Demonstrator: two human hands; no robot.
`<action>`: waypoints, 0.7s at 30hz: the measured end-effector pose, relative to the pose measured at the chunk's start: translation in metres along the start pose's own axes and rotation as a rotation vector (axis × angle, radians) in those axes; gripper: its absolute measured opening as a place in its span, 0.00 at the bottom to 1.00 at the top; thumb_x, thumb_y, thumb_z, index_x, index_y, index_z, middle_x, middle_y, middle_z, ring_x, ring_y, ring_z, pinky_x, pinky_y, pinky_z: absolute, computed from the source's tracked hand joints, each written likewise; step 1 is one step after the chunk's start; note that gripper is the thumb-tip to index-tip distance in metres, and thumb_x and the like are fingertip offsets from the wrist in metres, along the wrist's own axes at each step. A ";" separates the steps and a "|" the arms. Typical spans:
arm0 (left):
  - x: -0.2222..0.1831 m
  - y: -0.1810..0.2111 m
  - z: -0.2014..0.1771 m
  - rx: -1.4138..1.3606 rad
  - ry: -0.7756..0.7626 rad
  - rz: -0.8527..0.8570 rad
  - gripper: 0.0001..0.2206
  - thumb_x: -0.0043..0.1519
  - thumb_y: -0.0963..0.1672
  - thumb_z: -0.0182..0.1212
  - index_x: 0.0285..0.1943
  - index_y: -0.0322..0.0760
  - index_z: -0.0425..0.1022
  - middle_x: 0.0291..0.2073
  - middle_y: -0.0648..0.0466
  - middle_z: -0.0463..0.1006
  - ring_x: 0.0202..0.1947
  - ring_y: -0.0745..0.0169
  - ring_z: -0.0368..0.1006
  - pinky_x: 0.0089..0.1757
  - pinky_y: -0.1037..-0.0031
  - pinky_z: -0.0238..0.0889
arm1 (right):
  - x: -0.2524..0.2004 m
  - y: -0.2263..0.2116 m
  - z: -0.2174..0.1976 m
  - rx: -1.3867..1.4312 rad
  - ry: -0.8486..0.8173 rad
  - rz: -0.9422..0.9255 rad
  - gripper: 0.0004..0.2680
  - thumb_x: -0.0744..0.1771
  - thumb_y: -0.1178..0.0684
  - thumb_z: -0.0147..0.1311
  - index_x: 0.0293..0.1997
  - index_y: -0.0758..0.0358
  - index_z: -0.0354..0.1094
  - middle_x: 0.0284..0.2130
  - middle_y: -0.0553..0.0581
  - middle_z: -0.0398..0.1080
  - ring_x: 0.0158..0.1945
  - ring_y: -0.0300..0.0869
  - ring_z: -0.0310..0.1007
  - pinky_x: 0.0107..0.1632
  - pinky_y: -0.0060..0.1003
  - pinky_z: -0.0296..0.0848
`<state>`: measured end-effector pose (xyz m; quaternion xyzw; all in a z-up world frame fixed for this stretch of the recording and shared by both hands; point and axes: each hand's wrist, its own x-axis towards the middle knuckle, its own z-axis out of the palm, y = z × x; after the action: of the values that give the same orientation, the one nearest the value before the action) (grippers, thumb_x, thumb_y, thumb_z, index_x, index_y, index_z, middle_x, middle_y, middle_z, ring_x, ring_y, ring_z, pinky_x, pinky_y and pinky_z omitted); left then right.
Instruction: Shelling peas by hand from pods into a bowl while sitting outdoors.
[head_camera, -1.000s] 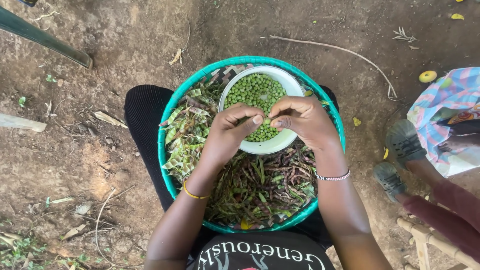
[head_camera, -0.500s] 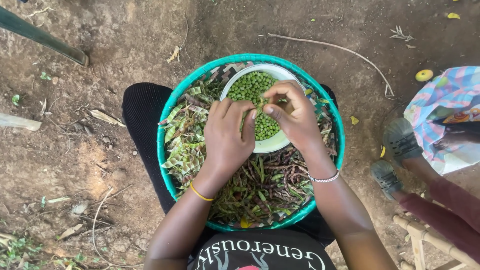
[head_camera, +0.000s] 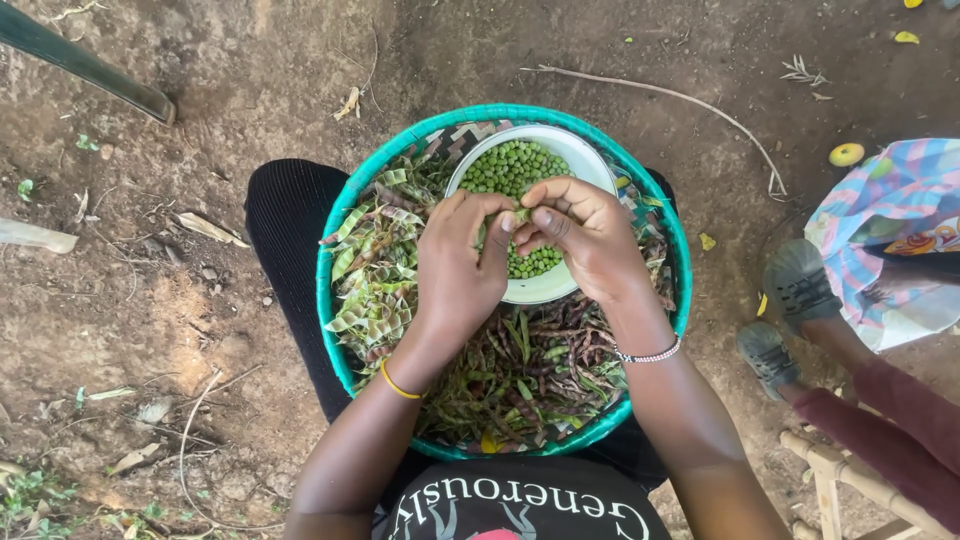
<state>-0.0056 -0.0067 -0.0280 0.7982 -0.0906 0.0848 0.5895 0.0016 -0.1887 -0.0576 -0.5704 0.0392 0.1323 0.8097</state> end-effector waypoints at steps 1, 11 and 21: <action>0.000 0.001 -0.001 0.000 0.001 0.001 0.04 0.71 0.40 0.57 0.45 0.37 0.77 0.30 0.49 0.73 0.33 0.42 0.73 0.38 0.58 0.66 | 0.000 0.001 0.000 0.000 -0.001 -0.001 0.05 0.70 0.64 0.55 0.50 0.77 0.69 0.38 0.68 0.76 0.40 0.50 0.83 0.43 0.47 0.88; 0.008 0.015 -0.018 0.147 0.001 0.030 0.05 0.69 0.38 0.59 0.44 0.38 0.81 0.30 0.52 0.77 0.28 0.52 0.73 0.34 0.66 0.65 | 0.000 -0.032 0.009 -0.357 -0.042 -0.147 0.09 0.72 0.67 0.43 0.46 0.72 0.74 0.51 0.71 0.76 0.57 0.51 0.76 0.59 0.50 0.76; -0.005 0.083 -0.074 0.553 -0.172 0.041 0.10 0.69 0.39 0.60 0.55 0.39 0.84 0.35 0.45 0.84 0.31 0.43 0.79 0.30 0.60 0.72 | -0.004 -0.046 -0.001 -0.446 0.032 -0.164 0.08 0.72 0.66 0.48 0.49 0.67 0.76 0.39 0.62 0.79 0.49 0.41 0.76 0.59 0.43 0.73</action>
<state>-0.0334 0.0402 0.0694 0.9309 -0.1296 0.0503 0.3378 0.0095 -0.2045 -0.0144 -0.7385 -0.0246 0.0624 0.6709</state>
